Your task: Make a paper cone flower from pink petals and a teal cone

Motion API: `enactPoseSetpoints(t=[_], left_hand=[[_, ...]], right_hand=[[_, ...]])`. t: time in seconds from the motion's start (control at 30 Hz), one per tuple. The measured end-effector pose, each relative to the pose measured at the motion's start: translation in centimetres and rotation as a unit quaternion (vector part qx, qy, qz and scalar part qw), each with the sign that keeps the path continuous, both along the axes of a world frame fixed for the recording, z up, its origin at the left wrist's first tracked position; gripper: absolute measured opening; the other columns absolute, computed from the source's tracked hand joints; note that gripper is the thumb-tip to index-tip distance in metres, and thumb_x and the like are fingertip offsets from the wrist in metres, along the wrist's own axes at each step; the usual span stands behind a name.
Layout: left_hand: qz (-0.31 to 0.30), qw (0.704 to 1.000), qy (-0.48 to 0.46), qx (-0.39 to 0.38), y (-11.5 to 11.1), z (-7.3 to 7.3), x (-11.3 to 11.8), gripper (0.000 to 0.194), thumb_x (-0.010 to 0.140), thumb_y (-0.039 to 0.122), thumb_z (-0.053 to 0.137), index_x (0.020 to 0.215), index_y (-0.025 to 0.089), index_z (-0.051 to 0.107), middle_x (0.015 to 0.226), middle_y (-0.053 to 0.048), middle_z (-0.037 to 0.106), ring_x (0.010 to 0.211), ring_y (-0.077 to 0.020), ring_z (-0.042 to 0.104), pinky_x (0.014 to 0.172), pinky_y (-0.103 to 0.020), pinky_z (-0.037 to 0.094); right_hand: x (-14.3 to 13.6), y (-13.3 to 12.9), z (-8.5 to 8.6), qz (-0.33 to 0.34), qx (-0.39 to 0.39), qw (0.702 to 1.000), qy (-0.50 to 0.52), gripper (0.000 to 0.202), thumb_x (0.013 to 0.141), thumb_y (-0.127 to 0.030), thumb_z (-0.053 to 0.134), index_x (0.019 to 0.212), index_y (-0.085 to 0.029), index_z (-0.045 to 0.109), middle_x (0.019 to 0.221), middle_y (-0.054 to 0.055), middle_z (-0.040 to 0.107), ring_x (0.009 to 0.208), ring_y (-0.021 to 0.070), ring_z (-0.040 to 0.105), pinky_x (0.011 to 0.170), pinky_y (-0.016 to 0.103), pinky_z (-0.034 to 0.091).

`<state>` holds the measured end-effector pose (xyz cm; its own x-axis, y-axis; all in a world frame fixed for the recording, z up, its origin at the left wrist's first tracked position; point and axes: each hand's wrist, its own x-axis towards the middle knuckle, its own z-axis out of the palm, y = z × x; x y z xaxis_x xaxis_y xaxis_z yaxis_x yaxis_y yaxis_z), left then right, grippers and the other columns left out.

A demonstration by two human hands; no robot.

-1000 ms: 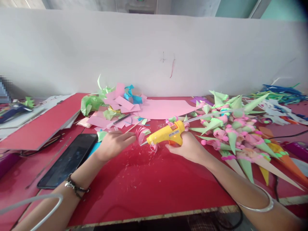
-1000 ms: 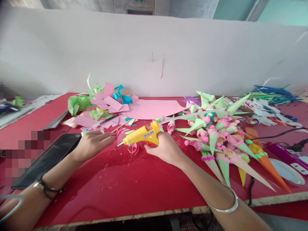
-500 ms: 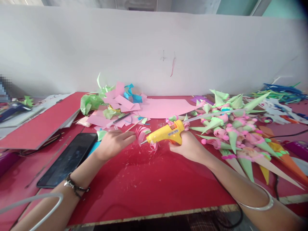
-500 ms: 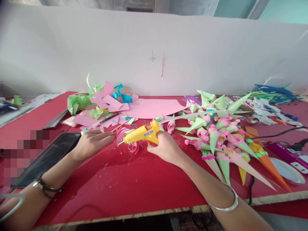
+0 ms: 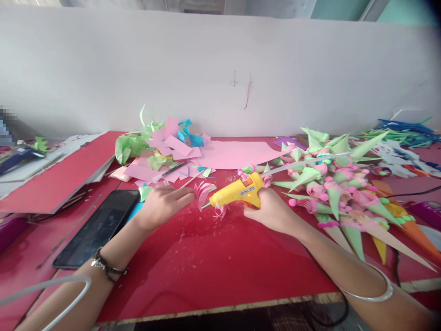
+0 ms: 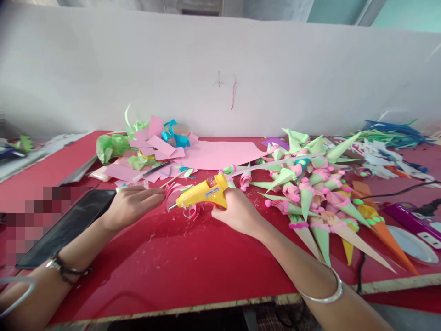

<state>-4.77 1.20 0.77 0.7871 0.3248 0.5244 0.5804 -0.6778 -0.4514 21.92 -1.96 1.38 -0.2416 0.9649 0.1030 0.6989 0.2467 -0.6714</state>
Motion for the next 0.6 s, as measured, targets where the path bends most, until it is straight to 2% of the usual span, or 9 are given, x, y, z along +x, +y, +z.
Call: enactPoseSetpoints(t=[0.6], left_hand=[[-0.008, 1.000, -0.003, -0.010, 0.12, 0.07, -0.06, 0.020, 0.084, 0.012, 0.036, 0.081, 0.018, 0.055, 0.086, 0.002, 0.067, 0.052, -0.0079, 0.050, 0.049, -0.021, 0.037]], right_hand=[[0.16, 0.14, 0.01, 0.003, 0.004, 1.000, -0.015, 0.004, 0.067, -0.023, 0.046, 0.068, -0.019, 0.048, 0.053, -0.003, 0.046, 0.044, 0.0093, 0.042, 0.039, 0.020, 0.031]])
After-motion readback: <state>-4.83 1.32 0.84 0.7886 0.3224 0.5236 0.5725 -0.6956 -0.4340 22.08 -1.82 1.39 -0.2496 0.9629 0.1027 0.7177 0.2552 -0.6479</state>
